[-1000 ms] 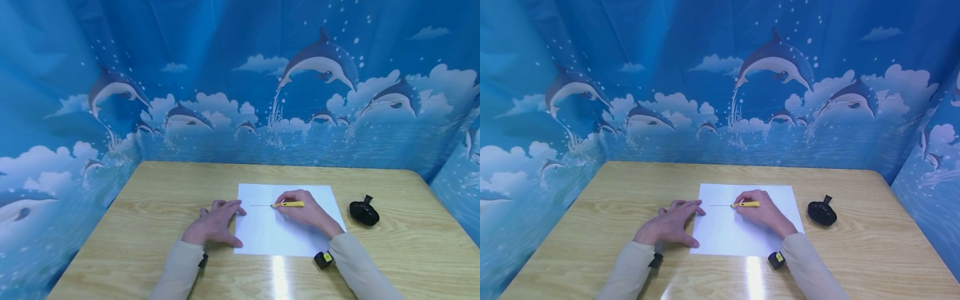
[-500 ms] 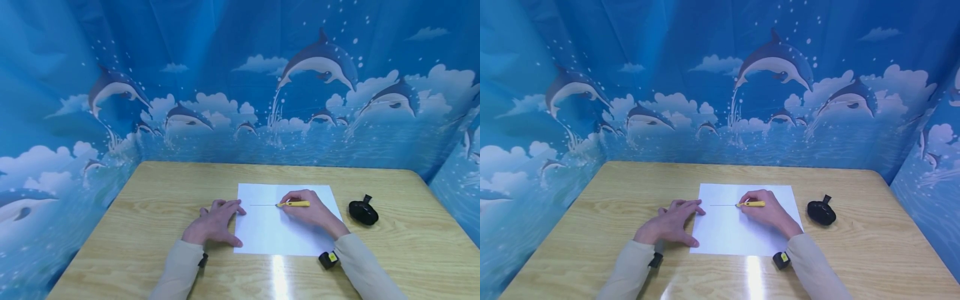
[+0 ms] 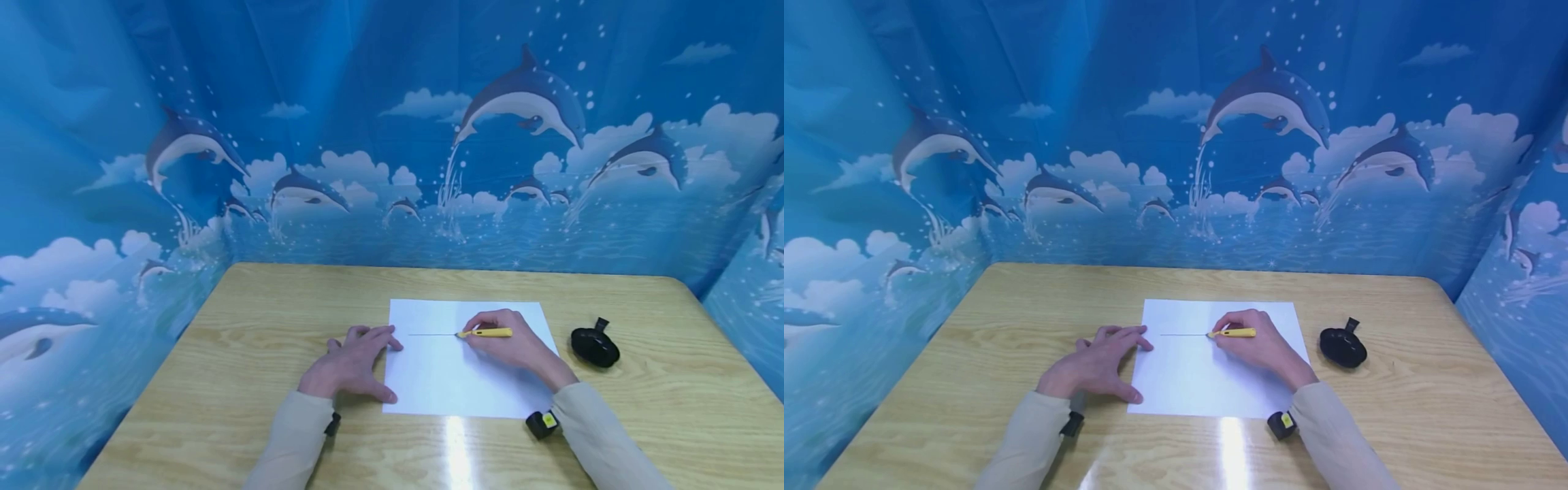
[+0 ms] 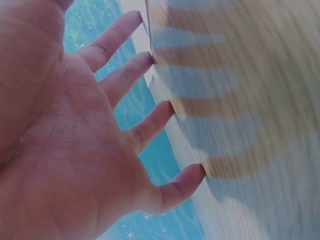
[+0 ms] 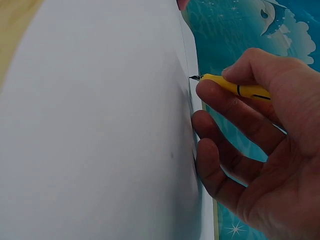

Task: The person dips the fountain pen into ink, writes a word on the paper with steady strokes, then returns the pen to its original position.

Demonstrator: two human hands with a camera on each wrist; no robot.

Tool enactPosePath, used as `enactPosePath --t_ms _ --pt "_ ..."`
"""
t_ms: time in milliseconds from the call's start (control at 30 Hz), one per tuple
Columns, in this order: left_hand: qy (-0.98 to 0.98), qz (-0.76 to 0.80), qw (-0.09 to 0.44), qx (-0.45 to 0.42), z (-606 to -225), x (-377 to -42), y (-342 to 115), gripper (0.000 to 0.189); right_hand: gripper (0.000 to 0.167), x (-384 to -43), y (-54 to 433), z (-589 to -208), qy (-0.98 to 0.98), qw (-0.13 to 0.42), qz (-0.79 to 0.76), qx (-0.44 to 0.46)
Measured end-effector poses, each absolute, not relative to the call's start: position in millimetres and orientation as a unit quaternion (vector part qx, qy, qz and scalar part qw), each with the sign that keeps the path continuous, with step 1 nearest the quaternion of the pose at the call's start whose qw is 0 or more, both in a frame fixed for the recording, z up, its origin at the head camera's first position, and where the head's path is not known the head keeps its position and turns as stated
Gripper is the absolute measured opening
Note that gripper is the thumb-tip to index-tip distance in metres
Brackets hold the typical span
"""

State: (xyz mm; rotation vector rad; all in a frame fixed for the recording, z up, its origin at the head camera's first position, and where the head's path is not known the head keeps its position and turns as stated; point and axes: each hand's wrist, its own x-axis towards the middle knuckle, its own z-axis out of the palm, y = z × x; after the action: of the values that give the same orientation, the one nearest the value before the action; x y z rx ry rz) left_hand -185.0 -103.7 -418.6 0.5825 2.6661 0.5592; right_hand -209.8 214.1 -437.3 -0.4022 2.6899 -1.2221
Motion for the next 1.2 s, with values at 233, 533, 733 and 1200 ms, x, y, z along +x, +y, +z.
enactPosePath --t_ms 233,533,733,1200 --pt "0.942 0.198 0.176 0.206 -418.1 -184.8 -104.0 0.079 0.011 -209.3 215.3 -437.5 0.896 0.080 -0.415 -0.138" --pt "0.942 0.196 0.179 0.204 -418.0 -185.6 -103.6 0.079 0.011 -206.9 219.5 -436.9 0.899 0.079 -0.413 -0.123" --pt "0.942 0.194 0.178 0.206 -418.9 -185.1 -103.5 0.079 0.011 -205.1 222.1 -436.7 0.901 0.076 -0.412 -0.116" --pt "0.942 0.195 0.176 0.209 -419.3 -185.6 -104.0 0.079 0.009 -202.3 228.9 -438.7 0.911 0.065 -0.394 -0.103"
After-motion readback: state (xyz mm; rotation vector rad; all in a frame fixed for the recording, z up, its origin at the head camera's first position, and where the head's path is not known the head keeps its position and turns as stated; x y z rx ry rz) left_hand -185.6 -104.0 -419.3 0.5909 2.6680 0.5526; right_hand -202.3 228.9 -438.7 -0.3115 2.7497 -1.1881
